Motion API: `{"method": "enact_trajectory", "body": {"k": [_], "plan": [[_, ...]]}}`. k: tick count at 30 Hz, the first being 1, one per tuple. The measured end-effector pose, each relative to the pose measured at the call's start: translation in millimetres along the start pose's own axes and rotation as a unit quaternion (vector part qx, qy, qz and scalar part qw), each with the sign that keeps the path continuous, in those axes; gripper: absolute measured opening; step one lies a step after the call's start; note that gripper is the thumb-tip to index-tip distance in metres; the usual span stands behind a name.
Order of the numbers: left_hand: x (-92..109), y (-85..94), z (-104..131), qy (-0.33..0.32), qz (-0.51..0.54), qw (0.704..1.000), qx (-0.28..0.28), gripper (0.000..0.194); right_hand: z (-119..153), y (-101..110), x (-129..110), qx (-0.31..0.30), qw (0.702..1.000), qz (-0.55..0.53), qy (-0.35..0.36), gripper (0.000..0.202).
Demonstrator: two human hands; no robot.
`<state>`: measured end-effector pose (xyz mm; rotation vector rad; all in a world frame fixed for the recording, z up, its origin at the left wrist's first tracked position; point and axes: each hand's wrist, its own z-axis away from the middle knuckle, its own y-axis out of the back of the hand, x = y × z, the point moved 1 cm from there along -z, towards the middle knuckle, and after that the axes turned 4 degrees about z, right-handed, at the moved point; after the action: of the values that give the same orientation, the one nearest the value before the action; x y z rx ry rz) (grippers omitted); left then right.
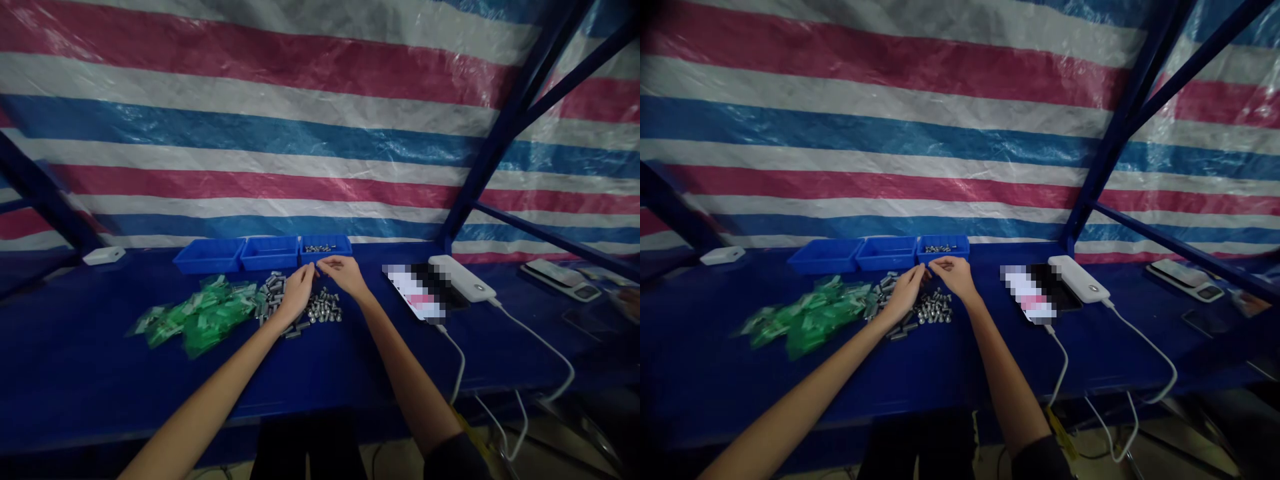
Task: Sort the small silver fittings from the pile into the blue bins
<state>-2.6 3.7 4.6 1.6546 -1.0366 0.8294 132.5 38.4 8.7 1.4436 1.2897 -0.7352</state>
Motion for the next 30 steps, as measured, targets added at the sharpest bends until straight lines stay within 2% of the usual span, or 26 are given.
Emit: {"method": "enact_trajectory", "body": {"k": [3,5,7,11,13,15,18,20,23,27,30], "plan": [[-0.7,-0.5,0.0,0.001,-0.005,1.0,0.001,0.039,-1.7,6.1,5.5,0.056,0.996,0.016,-0.066,0.027],[-1.4,-0.8,0.2,0.005,-0.013,1.0,0.0,0.036,-3.1,9.5,6.6,0.081,0.993,0.017,-0.081,0.027],[-1.9,-1.2,0.6,0.01,-0.021,1.0,-0.003,0.034,-5.0,10.9,5.1,0.088,0.994,-0.01,-0.065,0.031],[-0.3,-1.4,2.0,0.002,-0.056,0.998,-0.007,0.03,-7.0,10.3,-1.2,0.053,0.996,-0.066,0.011,0.05],[1.8,-0.6,3.5,-0.023,-0.116,0.993,-0.014,0.025,-4.8,11.1,-2.9,0.034,0.999,-0.01,0.022,0.043],[3.4,0.1,5.8,-0.053,-0.207,0.977,-0.018,0.019,-0.5,12.9,-2.9,0.013,0.995,0.098,-0.004,0.029],[3.0,-0.9,9.4,-0.083,-0.307,0.947,-0.054,0.018,6.9,16.4,-0.5,-0.011,0.963,0.261,-0.073,0.015],[1.2,-3.5,11.1,-0.098,-0.32,0.937,-0.097,0.022,9.7,17.3,2.4,-0.025,0.947,0.302,-0.112,0.011],[-0.8,-7.7,12.0,-0.104,-0.313,0.936,-0.125,0.023,9.7,15.4,8.0,-0.045,0.953,0.252,-0.159,0.013],[-3.0,-9.9,10.0,-0.078,-0.288,0.947,-0.123,0.02,7.6,10.4,11.2,-0.06,0.966,0.153,-0.199,0.012],[-7.2,-8.9,6.7,-0.066,-0.266,0.954,-0.121,0.019,8.0,8.0,8.8,-0.076,0.968,0.127,-0.202,0.012]]}}
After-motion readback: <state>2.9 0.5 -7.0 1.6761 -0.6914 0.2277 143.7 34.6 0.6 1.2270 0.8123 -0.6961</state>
